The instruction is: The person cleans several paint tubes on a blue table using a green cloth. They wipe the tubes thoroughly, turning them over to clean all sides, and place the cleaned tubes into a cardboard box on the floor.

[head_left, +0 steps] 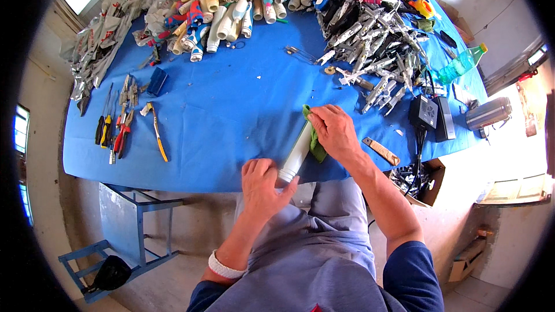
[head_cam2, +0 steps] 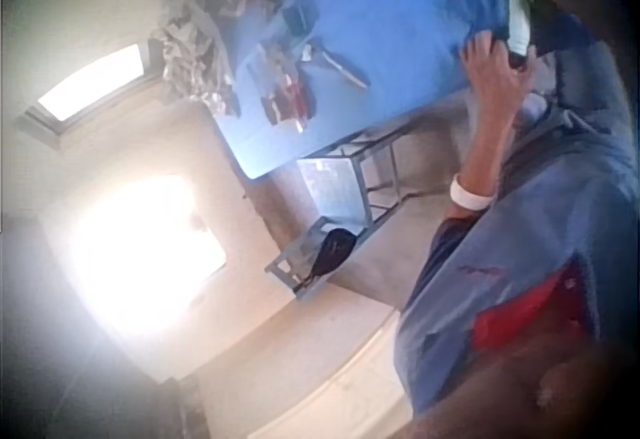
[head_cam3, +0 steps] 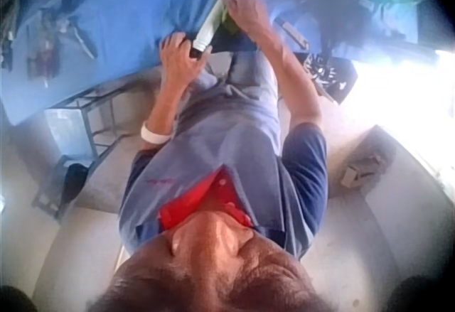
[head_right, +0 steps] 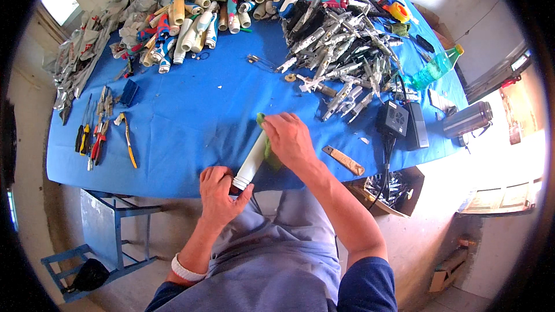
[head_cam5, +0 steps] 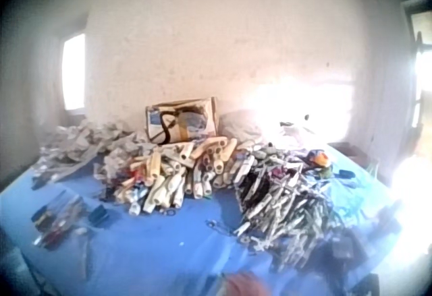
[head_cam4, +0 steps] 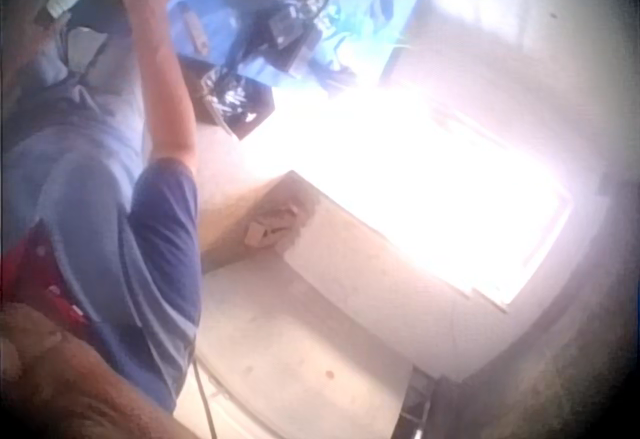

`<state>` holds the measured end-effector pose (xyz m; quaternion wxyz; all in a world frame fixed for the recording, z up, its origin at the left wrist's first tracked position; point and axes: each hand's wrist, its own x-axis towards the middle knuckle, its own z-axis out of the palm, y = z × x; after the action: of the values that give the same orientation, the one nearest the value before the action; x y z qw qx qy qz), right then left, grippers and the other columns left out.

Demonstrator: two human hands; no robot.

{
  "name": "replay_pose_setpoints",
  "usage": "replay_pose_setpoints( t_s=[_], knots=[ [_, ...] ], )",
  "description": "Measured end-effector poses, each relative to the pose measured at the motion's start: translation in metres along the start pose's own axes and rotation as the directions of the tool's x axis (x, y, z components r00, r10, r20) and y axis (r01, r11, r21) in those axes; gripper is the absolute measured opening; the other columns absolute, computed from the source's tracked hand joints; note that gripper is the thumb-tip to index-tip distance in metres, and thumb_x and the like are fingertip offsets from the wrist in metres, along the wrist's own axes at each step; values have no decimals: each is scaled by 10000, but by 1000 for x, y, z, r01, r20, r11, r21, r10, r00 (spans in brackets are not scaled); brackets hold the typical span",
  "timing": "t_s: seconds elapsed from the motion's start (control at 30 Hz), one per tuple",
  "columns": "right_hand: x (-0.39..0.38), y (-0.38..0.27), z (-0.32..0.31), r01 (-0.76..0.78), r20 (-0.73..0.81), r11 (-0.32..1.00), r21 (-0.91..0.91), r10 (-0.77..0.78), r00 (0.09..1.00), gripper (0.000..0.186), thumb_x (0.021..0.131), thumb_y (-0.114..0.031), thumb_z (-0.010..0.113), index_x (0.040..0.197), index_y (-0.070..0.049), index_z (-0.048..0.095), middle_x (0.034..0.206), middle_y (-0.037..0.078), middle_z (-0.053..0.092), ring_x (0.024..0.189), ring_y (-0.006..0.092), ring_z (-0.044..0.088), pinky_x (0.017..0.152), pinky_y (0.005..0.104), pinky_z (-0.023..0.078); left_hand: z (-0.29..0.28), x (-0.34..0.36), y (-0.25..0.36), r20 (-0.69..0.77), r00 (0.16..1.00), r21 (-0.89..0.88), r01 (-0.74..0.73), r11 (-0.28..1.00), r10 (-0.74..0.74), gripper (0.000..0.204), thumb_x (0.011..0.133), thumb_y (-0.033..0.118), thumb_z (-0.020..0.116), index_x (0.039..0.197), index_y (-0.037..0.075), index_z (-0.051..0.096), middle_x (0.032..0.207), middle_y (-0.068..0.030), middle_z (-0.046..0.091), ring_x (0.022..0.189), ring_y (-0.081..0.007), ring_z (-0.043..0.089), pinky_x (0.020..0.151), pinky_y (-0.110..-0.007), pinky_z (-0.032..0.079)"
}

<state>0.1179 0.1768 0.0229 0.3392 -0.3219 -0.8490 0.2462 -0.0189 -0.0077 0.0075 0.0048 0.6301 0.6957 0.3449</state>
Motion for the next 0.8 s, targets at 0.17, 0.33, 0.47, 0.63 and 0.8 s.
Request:
replay_pose_setpoints(
  t_s=[0.17,0.33,0.47,0.63,0.8],
  knots=[
    [-7,-18,-5,230,-3,971,-67,-231,973,120,862,-72,661,963,-12,687,953,138,702,857,335,654,779,415,520,3,-3,-2,-12,1000,28,-1,1000,1,361,759,342,769,796,12,629,946,-108,581,921,-320,568,888,-467,419],
    [-44,-57,2,365,200,929,58,-369,908,227,737,-54,678,963,-41,699,1057,130,706,875,287,672,777,398,528,2,-2,-1,9,1000,32,-7,999,7,383,768,349,764,864,-6,656,955,-110,593,930,-317,574,890,-464,421],
    [-36,-43,1,379,84,925,33,-380,921,233,747,-54,685,979,-46,701,1072,120,709,871,281,667,766,388,525,5,-2,-3,7,1000,44,16,999,-17,372,806,370,740,830,8,660,929,-106,586,905,-315,569,877,-460,420],
    [-8,-17,0,182,-32,983,22,-182,983,131,897,-116,699,999,-35,685,1005,110,727,822,317,644,750,373,490,5,1,-3,4,999,-10,54,998,-54,500,956,474,588,743,23,627,841,-98,574,805,-303,549,808,-433,396],
    [-5,-13,0,169,-9,985,40,-168,986,122,899,-104,691,996,-33,672,1006,96,725,784,319,633,740,374,480,0,4,3,3,999,-12,46,999,-46,427,806,401,737,613,64,561,843,-97,549,826,-304,551,831,-445,414]
  ],
)
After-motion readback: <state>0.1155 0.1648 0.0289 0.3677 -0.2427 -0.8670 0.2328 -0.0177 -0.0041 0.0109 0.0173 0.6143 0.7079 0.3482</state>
